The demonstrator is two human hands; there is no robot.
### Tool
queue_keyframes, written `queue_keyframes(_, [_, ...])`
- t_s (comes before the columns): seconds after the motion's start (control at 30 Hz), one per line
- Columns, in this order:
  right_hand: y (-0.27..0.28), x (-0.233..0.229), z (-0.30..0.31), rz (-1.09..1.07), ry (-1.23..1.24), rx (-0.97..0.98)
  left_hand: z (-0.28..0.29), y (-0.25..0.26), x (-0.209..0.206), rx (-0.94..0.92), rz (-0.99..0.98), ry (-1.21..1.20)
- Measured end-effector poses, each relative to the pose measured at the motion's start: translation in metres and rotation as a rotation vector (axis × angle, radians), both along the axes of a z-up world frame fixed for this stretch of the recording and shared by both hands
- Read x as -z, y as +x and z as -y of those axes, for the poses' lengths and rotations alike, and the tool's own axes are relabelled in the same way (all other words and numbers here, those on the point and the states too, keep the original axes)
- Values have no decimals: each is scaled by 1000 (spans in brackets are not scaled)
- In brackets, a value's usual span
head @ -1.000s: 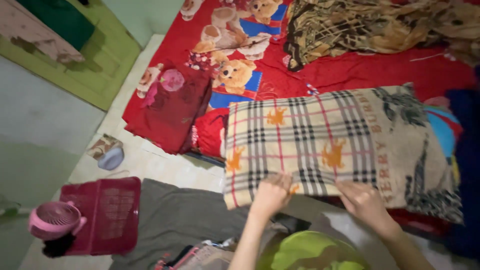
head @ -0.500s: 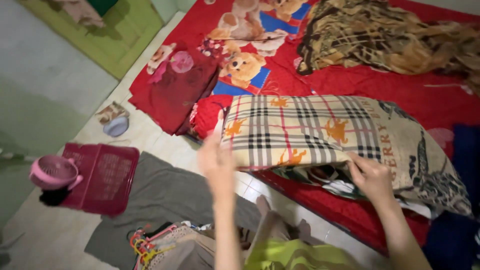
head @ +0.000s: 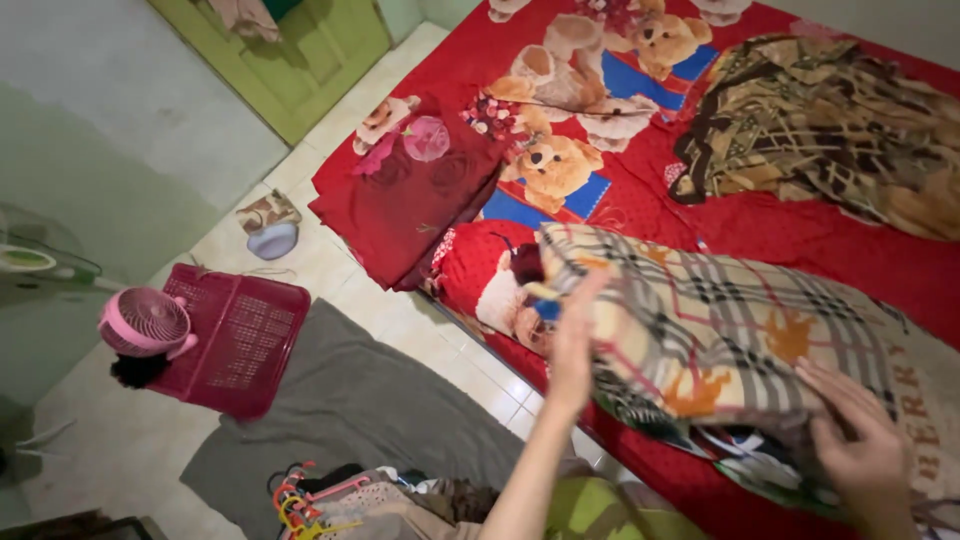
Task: The person is removing and replacing pillowcases on various pillows on a bed.
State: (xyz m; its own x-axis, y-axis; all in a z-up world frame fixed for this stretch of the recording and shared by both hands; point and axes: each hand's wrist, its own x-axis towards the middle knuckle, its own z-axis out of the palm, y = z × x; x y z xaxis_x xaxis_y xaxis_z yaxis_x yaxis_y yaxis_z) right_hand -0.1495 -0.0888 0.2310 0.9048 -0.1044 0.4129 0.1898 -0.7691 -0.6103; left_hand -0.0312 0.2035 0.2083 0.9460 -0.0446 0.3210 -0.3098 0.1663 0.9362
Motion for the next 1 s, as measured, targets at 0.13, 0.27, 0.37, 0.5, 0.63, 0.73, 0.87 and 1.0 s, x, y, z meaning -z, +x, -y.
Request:
queue_keyframes(0.13, [35, -36, -48, -100, 113, -113, 25, 17, -18, 165, -205, 48])
queue_keyframes(0.27, [78, -33, -87, -121, 118, -216, 47, 22, 20, 413, -324, -301])
queue_keyframes(0.37, [90, -2, -98, -200, 83, -213, 49, 12, 35, 405, -422, -528])
queue_keyframes(0.5, [82, 5, -106, -279, 133, -131, 41, -4, 38, 211, -403, -593])
queue_keyframes(0.63, [79, 23, -105, -490, 207, -141, 30, -31, 38, 150, -357, -627])
queue_keyframes(0.73, [77, 41, -107, -463, 276, -212, 14, -51, 13, 40, -321, -46])
queue_keyframes(0.87, [80, 56, -108, -486, 259, -258, 1, -66, 9, -202, -7, 748])
queue_keyframes(1.0, [82, 74, -106, -489, 261, -316, -7, -59, -4, -404, -529, 833])
